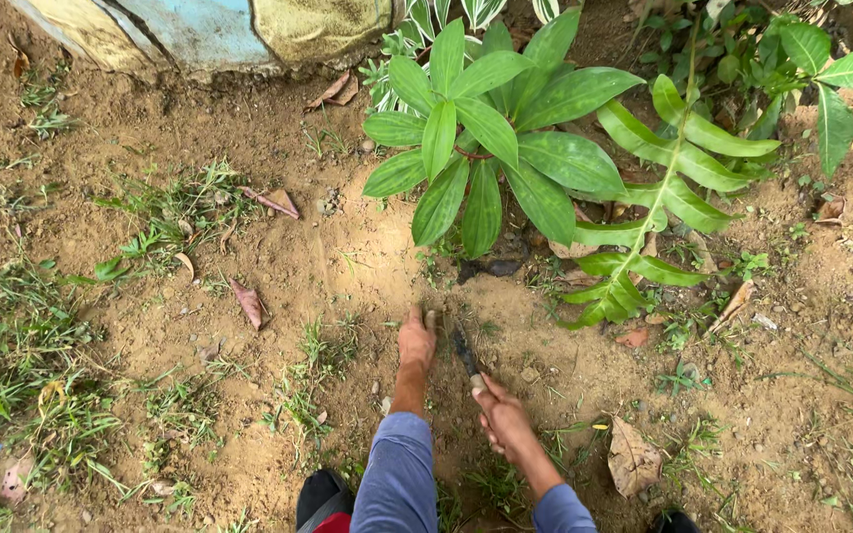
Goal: The person uses a small hand hoe to dig and loosen soil around plants in a garden bed. Afterward, they use a traditional broom and a dustpan to sweep debris and leaves from the ground into a blue bucket.
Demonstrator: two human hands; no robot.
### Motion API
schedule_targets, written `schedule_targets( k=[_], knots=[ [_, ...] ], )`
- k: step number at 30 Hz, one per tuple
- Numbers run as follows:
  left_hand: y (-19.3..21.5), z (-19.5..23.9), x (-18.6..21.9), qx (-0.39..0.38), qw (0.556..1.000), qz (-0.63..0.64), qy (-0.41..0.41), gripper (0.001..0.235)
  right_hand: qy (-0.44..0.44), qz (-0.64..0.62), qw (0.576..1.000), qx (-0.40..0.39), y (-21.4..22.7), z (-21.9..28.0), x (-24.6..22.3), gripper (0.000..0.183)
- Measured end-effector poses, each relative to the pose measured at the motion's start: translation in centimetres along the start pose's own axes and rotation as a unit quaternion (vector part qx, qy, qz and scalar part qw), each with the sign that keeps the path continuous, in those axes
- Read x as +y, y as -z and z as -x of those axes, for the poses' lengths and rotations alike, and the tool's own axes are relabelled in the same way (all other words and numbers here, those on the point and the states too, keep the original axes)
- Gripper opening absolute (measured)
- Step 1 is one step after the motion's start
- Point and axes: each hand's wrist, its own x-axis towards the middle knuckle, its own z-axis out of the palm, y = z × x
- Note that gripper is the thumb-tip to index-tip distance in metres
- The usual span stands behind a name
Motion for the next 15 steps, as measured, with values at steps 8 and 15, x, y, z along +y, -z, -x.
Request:
schedule_targets(
  k=[8, 15],
  knots=[
    [0.5, 2.8, 1.6, 0.019, 0.916, -0.285, -0.283, 0.034, -0.067, -0.169, 0.979, -0.096, 4.6, -0.1, -2.0, 0.049],
    [-0.8, 2.5, 4.1, -0.023, 0.875, -0.392, -0.282, 0.033, -0.044, -0.123, 0.989, -0.066, 2.4, -0.8, -1.4, 0.059]
  ],
)
